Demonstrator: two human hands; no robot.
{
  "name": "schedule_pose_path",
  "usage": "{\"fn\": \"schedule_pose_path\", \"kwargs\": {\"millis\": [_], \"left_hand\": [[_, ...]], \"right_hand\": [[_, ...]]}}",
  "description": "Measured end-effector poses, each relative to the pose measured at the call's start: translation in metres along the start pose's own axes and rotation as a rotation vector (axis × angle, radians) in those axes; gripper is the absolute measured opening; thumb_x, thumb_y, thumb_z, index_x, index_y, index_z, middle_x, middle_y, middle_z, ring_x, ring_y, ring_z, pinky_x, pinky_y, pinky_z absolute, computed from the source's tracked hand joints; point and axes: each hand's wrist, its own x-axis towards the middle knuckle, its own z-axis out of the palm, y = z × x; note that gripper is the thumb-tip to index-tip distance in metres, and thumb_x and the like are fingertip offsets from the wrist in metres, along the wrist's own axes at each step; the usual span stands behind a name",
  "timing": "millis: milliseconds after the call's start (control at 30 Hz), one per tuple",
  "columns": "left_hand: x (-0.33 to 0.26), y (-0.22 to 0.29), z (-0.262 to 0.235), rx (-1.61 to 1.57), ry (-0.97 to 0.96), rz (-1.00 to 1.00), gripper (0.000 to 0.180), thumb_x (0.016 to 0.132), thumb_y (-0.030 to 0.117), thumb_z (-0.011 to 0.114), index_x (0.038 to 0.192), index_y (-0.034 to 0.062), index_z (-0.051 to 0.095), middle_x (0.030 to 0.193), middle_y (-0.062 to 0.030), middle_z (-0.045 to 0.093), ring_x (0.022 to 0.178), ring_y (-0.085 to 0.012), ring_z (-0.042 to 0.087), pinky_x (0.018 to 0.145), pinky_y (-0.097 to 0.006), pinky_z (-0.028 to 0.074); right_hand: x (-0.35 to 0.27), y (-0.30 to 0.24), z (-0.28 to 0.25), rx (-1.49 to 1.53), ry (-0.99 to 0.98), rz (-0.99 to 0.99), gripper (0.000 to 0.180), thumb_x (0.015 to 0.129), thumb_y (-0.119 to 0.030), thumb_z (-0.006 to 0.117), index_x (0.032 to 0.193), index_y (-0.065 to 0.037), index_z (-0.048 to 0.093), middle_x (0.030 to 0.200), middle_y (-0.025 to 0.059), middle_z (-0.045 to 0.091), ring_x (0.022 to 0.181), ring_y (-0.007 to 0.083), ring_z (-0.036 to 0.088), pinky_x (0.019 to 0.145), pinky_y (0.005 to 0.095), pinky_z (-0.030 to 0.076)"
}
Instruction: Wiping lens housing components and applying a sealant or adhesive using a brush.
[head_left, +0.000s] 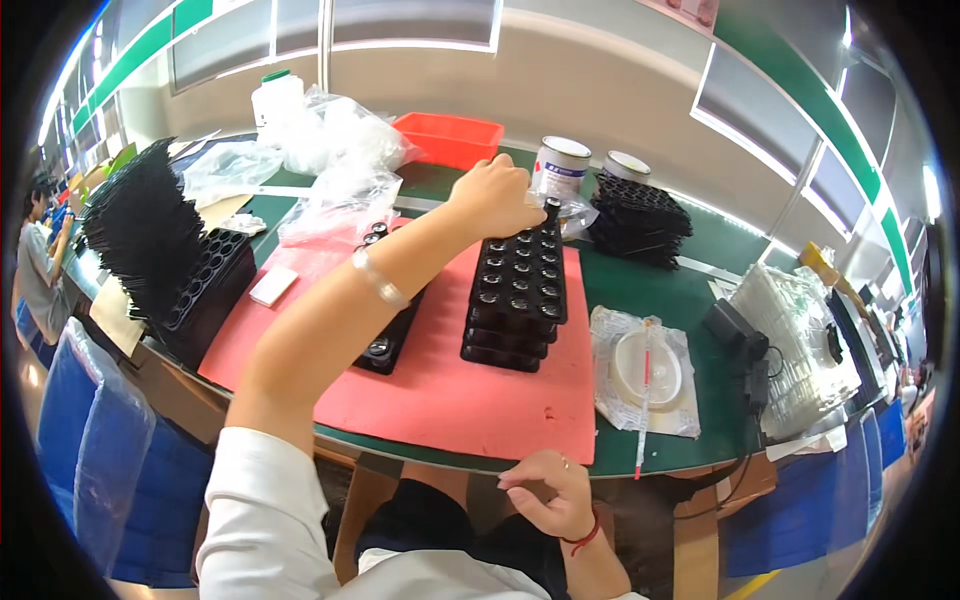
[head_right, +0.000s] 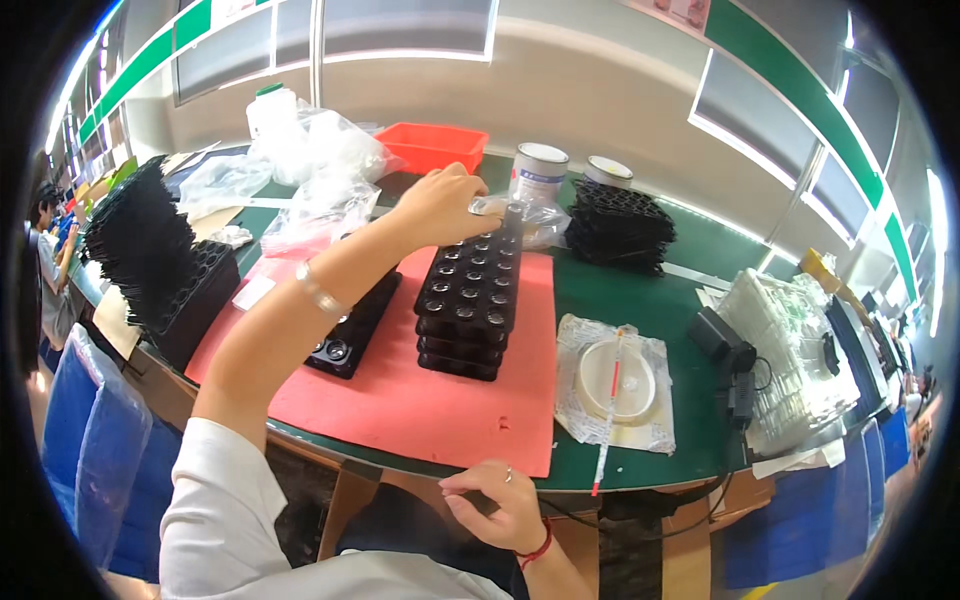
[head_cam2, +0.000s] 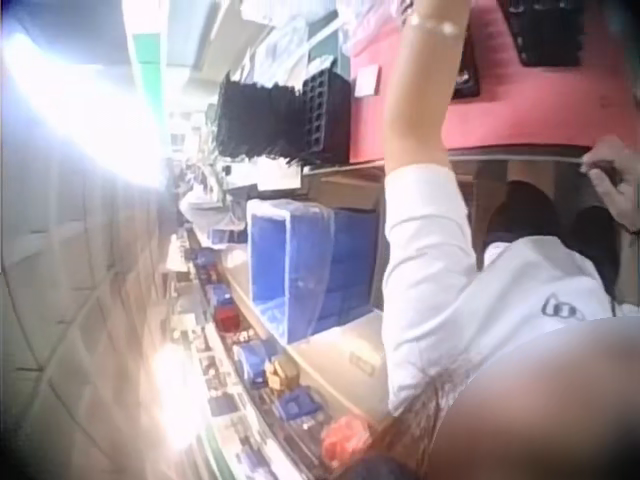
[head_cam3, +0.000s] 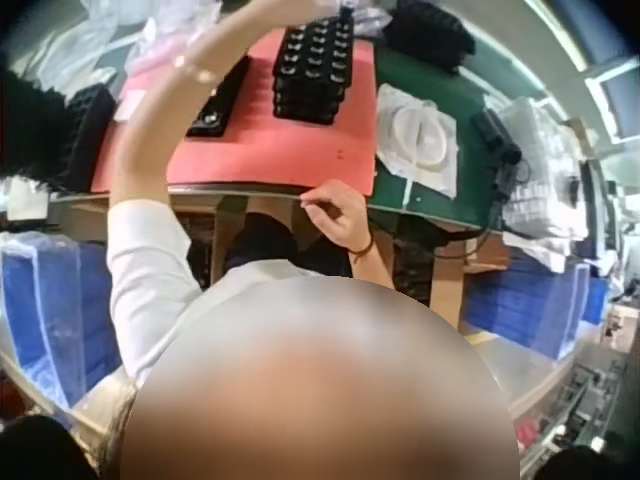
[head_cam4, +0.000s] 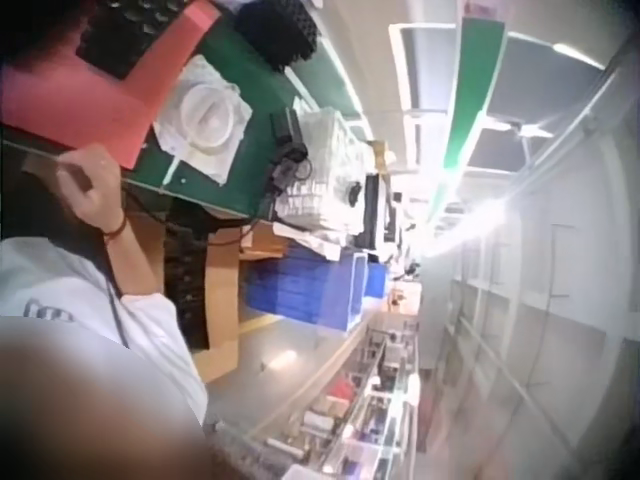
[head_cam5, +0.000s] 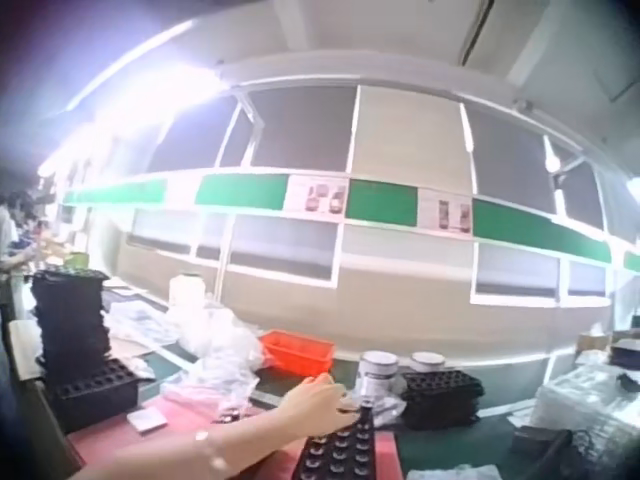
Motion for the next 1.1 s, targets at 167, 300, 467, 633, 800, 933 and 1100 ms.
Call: {"fn": "schedule_pose_path", "kwargs": {"millis": [167,300,467,633,800,933,1100], "left_hand": [[0.046,-0.009,0.042,-0.131,-0.113,0.016,0.054,0.063,0.045,0.07,0.089,-0.0026,0.067,0.089,-0.0214,0.065,0.089,-0.0332,0.062,0.082,-0.038,0.047],[0.056,-0.008,0.045,-0.175,-0.201,-0.014,0.047,0.063,0.042,0.073,0.089,0.0033,0.069,0.084,-0.0177,0.066,0.083,-0.0312,0.063,0.075,-0.037,0.049],[0.021,0.031,0.0,-0.343,0.174,0.157,0.034,0.07,0.028,0.069,0.094,0.0036,0.065,0.092,-0.0144,0.066,0.083,-0.0291,0.065,0.075,-0.036,0.05],[-0.088,0.09,-0.037,-0.536,-0.083,0.55,0.028,0.064,0.005,0.075,0.09,0.0058,0.064,0.087,-0.0069,0.065,0.075,-0.0191,0.064,0.068,-0.027,0.052],[-0.156,0.07,0.009,-0.629,-0.277,0.572,0.032,0.064,0.01,0.073,0.09,0.0055,0.056,0.085,-0.0089,0.061,0.074,-0.0253,0.061,0.061,-0.034,0.051],[-0.169,0.055,0.031,-0.694,-0.294,0.477,0.033,0.064,0.009,0.072,0.095,0.0068,0.058,0.092,-0.0093,0.062,0.079,-0.0266,0.062,0.068,-0.036,0.052],[-0.17,0.048,0.042,-0.768,-0.34,0.451,0.041,0.066,0.008,0.072,0.105,0.008,0.06,0.094,-0.0087,0.064,0.085,-0.027,0.062,0.077,-0.038,0.05]], "right_hand": [[-0.001,0.002,0.001,0.019,-0.034,-0.014,0.008,0.076,-0.003,0.063,0.083,0.0,0.066,0.076,0.0086,0.067,0.069,0.0192,0.062,0.063,0.0282,0.047],[0.002,0.002,-0.004,0.04,-0.04,-0.043,0.009,0.076,-0.002,0.064,0.085,-0.001,0.066,0.075,0.0085,0.065,0.068,0.0195,0.061,0.061,0.0276,0.046],[-0.005,-0.013,-0.037,-0.101,0.158,-0.177,0.018,0.068,0.006,0.065,0.084,-0.002,0.066,0.069,0.0081,0.062,0.063,0.0214,0.062,0.057,0.0287,0.049],[-0.024,-0.015,-0.113,-0.891,0.547,-0.147,0.015,0.066,0.006,0.064,0.077,-0.005,0.062,0.064,0.0063,0.057,0.055,0.023,0.054,0.051,0.0313,0.043],[-0.021,0.008,-0.143,-1.202,0.142,-0.101,0.039,0.063,0.001,0.064,0.099,-0.015,0.066,0.071,-0.0007,0.053,0.06,0.0174,0.053,0.052,0.0293,0.044],[-0.017,0.009,-0.135,-1.261,-0.049,-0.085,0.037,0.064,-0.005,0.065,0.099,-0.019,0.067,0.069,-0.0028,0.049,0.06,0.0146,0.052,0.049,0.0274,0.043],[-0.015,0.015,-0.132,-1.219,0.063,-0.265,0.034,0.064,-0.002,0.068,0.096,-0.011,0.067,0.073,0.0,0.053,0.058,0.016,0.052,0.049,0.0271,0.043]]}}
